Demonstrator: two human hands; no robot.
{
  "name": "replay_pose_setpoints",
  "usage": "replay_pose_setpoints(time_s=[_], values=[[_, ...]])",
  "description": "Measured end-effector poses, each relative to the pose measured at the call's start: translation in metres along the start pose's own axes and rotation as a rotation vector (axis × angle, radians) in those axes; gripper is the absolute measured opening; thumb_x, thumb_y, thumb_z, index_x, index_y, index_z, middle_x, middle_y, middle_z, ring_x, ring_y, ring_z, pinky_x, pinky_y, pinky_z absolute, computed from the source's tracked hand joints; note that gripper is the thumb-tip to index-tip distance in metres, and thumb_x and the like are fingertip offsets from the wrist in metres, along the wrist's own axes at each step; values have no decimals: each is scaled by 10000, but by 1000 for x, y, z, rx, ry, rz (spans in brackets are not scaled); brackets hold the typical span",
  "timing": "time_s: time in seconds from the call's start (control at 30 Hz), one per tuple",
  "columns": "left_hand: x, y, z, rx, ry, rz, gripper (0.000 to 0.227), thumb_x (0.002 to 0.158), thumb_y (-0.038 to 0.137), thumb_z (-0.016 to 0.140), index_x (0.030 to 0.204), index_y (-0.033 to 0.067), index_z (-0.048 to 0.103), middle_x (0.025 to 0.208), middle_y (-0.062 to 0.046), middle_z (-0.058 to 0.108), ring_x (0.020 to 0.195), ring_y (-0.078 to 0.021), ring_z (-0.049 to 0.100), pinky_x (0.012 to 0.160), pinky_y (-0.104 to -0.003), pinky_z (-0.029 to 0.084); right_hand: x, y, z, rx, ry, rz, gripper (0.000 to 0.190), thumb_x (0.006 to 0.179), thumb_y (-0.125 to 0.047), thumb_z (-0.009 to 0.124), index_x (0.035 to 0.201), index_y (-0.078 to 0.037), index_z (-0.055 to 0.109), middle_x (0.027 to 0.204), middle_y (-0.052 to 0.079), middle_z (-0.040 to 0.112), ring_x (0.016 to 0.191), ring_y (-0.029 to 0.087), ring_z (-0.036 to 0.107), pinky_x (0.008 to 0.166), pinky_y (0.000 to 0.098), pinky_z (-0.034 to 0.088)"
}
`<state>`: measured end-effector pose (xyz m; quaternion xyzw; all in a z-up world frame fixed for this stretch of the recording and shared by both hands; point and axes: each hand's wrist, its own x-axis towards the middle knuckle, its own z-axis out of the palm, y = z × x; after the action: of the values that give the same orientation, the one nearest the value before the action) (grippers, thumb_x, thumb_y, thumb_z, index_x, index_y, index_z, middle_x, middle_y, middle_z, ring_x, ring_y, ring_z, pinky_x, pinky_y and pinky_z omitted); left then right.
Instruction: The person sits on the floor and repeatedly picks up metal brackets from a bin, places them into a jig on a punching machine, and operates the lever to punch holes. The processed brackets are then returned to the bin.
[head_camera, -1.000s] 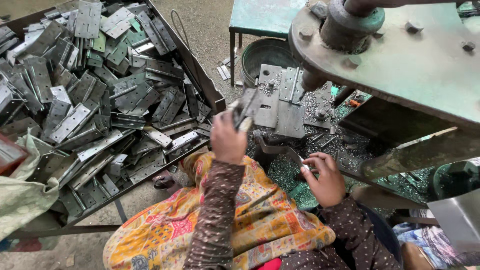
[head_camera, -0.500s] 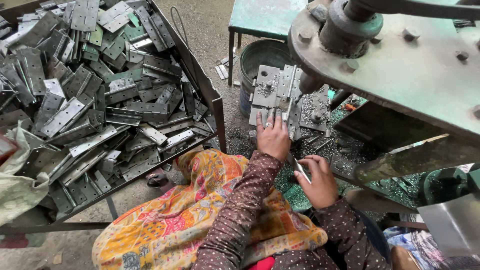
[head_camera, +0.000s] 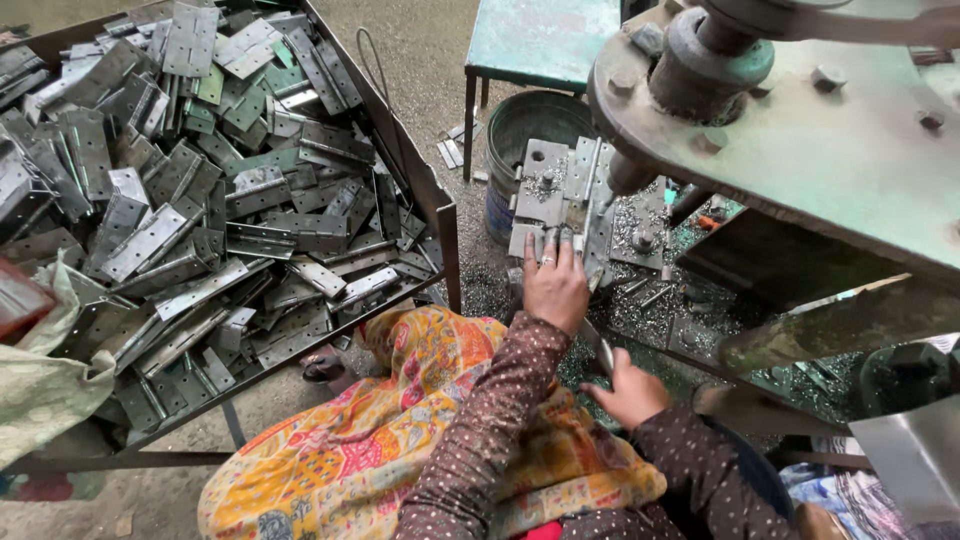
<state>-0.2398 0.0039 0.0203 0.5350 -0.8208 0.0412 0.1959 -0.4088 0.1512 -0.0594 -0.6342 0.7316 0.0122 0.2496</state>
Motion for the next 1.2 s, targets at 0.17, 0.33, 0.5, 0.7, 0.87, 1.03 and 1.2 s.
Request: replay_pose_setpoints(time_s=[0.17,0.33,0.5,0.7,0.87,1.03,1.2], values=[[24,1,13,92,-34,-3,277,921,191,541,1093,73,724,1348,-135,629,1341,-320,533,1200,-607,78,-6,0,13,14,43,70,721,849,-507,716,1323,-57,415,896,217,732,814,398,724,717,489,573],[18,0,12,5,-21,-15,300,961,185,530,1151,43,713,1354,-139,629,1319,-329,540,1230,-590,81,-20,11,82,200,223,0,792,802,-393,720,1418,-38,370,884,251,712,775,417,720,664,486,576],[19,-1,16,-15,-29,-11,306,948,169,527,1155,45,716,1391,-144,603,1312,-332,537,1221,-593,78,10,19,35,210,13,-2,695,791,-495,763,1185,-11,456,847,207,709,705,346,737,631,459,592],[56,2,29,-36,-131,-37,284,965,175,497,1130,86,711,1445,-134,557,1374,-313,486,1219,-588,94,2,6,29,115,71,73,637,810,-514,733,1139,-32,477,825,209,713,710,347,721,651,446,586],[30,1,23,-48,-79,-29,336,971,177,482,1213,65,686,1449,-115,567,1377,-291,479,1228,-585,93,-20,6,77,260,288,-116,682,803,-378,695,1316,-12,434,876,265,689,743,456,681,639,519,544],[44,-11,12,-69,-133,-18,309,951,156,460,1126,106,710,1487,-97,524,1427,-282,419,1211,-604,60,5,9,16,82,27,17,652,822,-512,744,1122,-12,452,830,236,697,755,413,711,680,501,567],[65,-9,15,-91,-213,-61,321,989,164,417,1113,120,710,1489,-93,510,1437,-265,388,1217,-600,7,-4,1,20,78,71,32,654,821,-519,728,1153,-27,455,816,219,702,717,397,715,645,487,576]])
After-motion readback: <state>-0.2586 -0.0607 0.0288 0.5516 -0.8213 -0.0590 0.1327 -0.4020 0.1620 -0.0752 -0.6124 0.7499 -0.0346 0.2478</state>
